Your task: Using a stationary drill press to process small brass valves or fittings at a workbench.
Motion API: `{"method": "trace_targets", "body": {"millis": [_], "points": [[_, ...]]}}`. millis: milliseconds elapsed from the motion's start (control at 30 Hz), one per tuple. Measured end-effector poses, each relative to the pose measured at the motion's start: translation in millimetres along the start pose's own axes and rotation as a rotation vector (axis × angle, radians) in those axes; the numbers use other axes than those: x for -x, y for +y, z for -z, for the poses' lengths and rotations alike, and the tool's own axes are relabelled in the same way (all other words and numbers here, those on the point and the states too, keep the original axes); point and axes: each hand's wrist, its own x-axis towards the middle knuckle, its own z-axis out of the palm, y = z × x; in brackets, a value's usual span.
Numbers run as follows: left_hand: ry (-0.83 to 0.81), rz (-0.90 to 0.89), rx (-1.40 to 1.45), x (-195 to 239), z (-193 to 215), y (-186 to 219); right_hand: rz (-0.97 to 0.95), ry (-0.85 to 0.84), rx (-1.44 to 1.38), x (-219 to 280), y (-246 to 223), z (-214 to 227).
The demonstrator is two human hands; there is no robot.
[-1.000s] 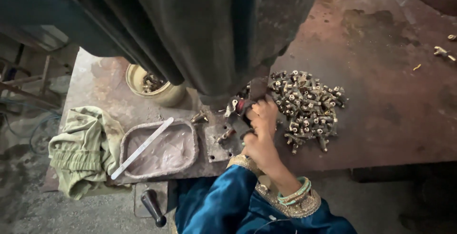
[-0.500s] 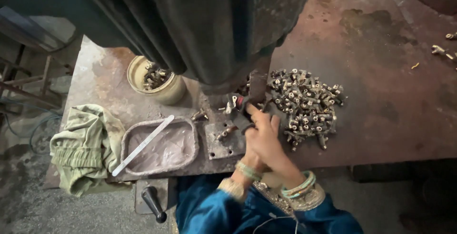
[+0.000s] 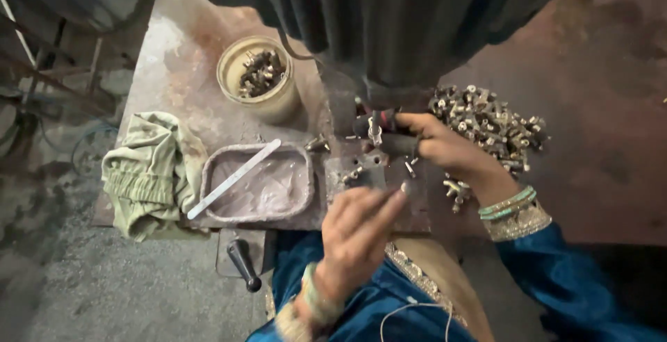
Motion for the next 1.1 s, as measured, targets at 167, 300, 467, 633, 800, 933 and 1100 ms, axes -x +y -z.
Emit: {"method": "trace_targets", "body": {"millis": [167, 300, 467, 633, 800, 933, 1100], "points": [[-0.198, -0.368, -0.404, 20.9, -33.7, -56.8, 0.024, 0.055, 0.021, -5.0, 12.6, 1.3], [-0.189, -0.035, -0.249, 24.2, -18.2, -32.9, 0.054, 0.069, -0.001, 2.7, 12.4, -7.6], [-0.328, 0.200, -0.428, 23.2, -50.8, -63.6, 0.048, 0.008, -0.028, 0.8, 10.6, 0.6], [-0.337, -0.112, -0.744, 21.1, -124.2, -74.5, -0.045, 0.092, -0.019, 5.8, 16.3, -2.6], [-0.231, -0.171, -0.661, 30.9, -106.9, -52.5, 0.089, 0.236, 0.020, 10.2, 57.2, -3.7], [-0.387, 0.077, -0.310, 59.7, -38.4, -56.9, 0.204, 0.525, 0.002, 27.3, 148.5, -21.2], [-0.094, 0.299, -0.304, 37.6, 74.2, -87.5, 0.201, 0.651, -0.027, 35.3, 174.5, -16.0]]}}
